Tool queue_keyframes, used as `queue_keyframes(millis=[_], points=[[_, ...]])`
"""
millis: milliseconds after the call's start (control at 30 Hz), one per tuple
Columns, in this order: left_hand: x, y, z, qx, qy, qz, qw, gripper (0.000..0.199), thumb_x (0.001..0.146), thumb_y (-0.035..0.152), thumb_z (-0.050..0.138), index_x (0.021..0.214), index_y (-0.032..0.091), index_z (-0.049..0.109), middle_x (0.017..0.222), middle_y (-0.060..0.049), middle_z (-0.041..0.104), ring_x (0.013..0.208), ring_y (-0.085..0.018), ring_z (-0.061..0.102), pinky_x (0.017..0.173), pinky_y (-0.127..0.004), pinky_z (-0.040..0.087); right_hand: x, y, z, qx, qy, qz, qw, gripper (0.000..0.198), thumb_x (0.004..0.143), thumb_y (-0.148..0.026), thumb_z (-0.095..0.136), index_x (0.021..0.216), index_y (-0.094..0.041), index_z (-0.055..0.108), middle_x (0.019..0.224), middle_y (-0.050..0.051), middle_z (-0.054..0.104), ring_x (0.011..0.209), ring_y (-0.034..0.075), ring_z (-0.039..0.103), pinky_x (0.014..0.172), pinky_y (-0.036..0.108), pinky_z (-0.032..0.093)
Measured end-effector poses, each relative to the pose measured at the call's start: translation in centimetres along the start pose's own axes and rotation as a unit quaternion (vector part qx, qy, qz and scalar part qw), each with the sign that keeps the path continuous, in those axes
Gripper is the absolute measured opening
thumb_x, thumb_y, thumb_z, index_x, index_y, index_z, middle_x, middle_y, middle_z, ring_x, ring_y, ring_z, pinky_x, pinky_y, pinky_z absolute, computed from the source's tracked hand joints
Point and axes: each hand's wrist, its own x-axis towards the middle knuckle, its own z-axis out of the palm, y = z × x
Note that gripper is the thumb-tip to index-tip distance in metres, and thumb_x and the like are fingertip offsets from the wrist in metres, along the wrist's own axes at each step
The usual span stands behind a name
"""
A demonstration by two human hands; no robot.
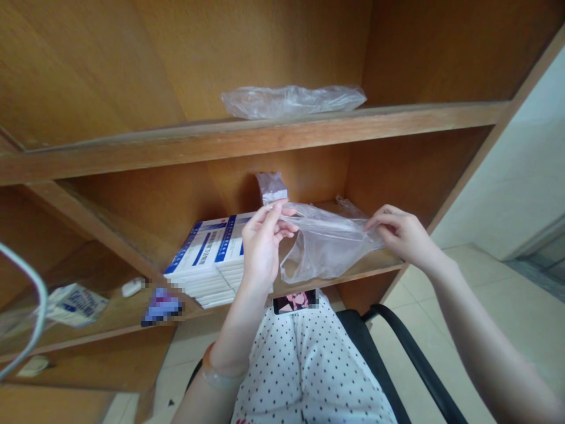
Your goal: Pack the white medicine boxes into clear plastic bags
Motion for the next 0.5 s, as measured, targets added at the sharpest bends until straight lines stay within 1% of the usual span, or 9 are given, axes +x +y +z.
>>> queue_keyframes(millis=[67, 167, 233, 267, 333, 367, 400, 467, 500], points=[[0.2, 0.1, -0.2, -0.015, 0.014, 0.012, 1.0, 0.015, 0.077, 0.026, 0.064, 0.089, 0.018, 0.068, 0.083, -0.003, 0.066, 0.059, -0.007, 0.056, 0.058, -0.022, 0.045, -0.2, 0.4, 0.0, 0.01, 0.005, 0.01, 1.0, 0.027, 0.073, -0.011, 0.044, 0.076, -0.021, 0.069, 0.084, 0.003, 0.063, 0.066, 0.015, 0.056, 0.057, 0.027, 0.04], [0.6, 0.2, -0.4, -0.021, 0.034, 0.03, 0.999, 0.015, 0.077, 0.026, 0.064, 0.089, 0.017, 0.068, 0.084, -0.003, 0.065, 0.059, -0.006, 0.055, 0.061, -0.022, 0.046, -0.4, 0.8, 0.0, 0.07, 0.023, 0.042, 0.996, 0.024, 0.073, -0.015, 0.046, 0.075, -0.02, 0.07, 0.081, 0.003, 0.065, 0.069, 0.016, 0.057, 0.059, 0.027, 0.042], [0.6, 0.0, -0.3, -0.007, 0.038, 0.034, 0.999, 0.02, 0.078, 0.029, 0.063, 0.094, 0.017, 0.065, 0.091, -0.004, 0.065, 0.062, -0.006, 0.056, 0.064, -0.023, 0.047, -0.4, 1.3, 0.2, 0.13, 0.031, 0.09, 0.987, 0.025, 0.073, -0.018, 0.048, 0.079, -0.019, 0.072, 0.082, 0.004, 0.067, 0.07, 0.016, 0.058, 0.058, 0.027, 0.043], [0.5, -0.2, -0.2, 0.012, 0.034, 0.028, 0.999, 0.025, 0.078, 0.031, 0.063, 0.099, 0.018, 0.064, 0.096, -0.005, 0.064, 0.065, -0.008, 0.058, 0.066, -0.024, 0.047, -0.5, 1.6, 0.5, 0.168, 0.034, 0.124, 0.977, 0.025, 0.073, -0.019, 0.049, 0.082, -0.018, 0.073, 0.081, 0.005, 0.067, 0.068, 0.016, 0.057, 0.057, 0.026, 0.043], [-0.1, -1.0, -0.2, 0.087, 0.007, 0.004, 0.996, 0.04, 0.077, 0.035, 0.064, 0.113, 0.02, 0.057, 0.112, -0.009, 0.06, 0.077, -0.012, 0.061, 0.072, -0.028, 0.048, -0.5, 2.6, 1.0, 0.259, 0.032, 0.199, 0.945, 0.027, 0.073, -0.021, 0.052, 0.09, -0.016, 0.073, 0.077, 0.006, 0.067, 0.062, 0.014, 0.056, 0.053, 0.025, 0.044], [-0.6, -1.7, -0.2, 0.142, -0.02, -0.013, 0.99, 0.05, 0.075, 0.037, 0.065, 0.121, 0.021, 0.051, 0.119, -0.01, 0.057, 0.085, -0.016, 0.061, 0.076, -0.031, 0.048, -0.5, 3.1, 1.4, 0.309, 0.028, 0.233, 0.922, 0.027, 0.072, -0.022, 0.055, 0.092, -0.015, 0.072, 0.075, 0.006, 0.067, 0.058, 0.013, 0.055, 0.051, 0.024, 0.044], [-1.1, -2.5, -0.4, 0.204, -0.055, -0.029, 0.977, 0.062, 0.073, 0.037, 0.068, 0.128, 0.021, 0.046, 0.126, -0.012, 0.052, 0.096, -0.02, 0.06, 0.083, -0.035, 0.047, -0.5, 3.7, 1.8, 0.358, 0.023, 0.259, 0.897, 0.028, 0.071, -0.022, 0.057, 0.093, -0.014, 0.072, 0.076, 0.006, 0.068, 0.057, 0.012, 0.055, 0.05, 0.023, 0.045], [-2.0, -4.5, -1.0, 0.324, -0.146, -0.053, 0.933, 0.086, 0.062, 0.034, 0.076, 0.137, 0.02, 0.035, 0.134, -0.016, 0.046, 0.115, -0.029, 0.05, 0.098, -0.044, 0.038, -0.5, 5.0, 2.7, 0.441, 0.024, 0.294, 0.847, 0.026, 0.067, -0.021, 0.063, 0.09, -0.014, 0.072, 0.083, 0.008, 0.069, 0.063, 0.013, 0.059, 0.053, 0.023, 0.05], [-2.4, -5.5, -1.4, 0.369, -0.191, -0.063, 0.907, 0.094, 0.057, 0.034, 0.079, 0.138, 0.018, 0.034, 0.136, -0.018, 0.044, 0.122, -0.034, 0.044, 0.102, -0.047, 0.033, -0.6, 5.5, 3.1, 0.473, 0.031, 0.306, 0.826, 0.025, 0.065, -0.02, 0.065, 0.088, -0.014, 0.072, 0.089, 0.009, 0.069, 0.068, 0.014, 0.062, 0.056, 0.023, 0.053]])
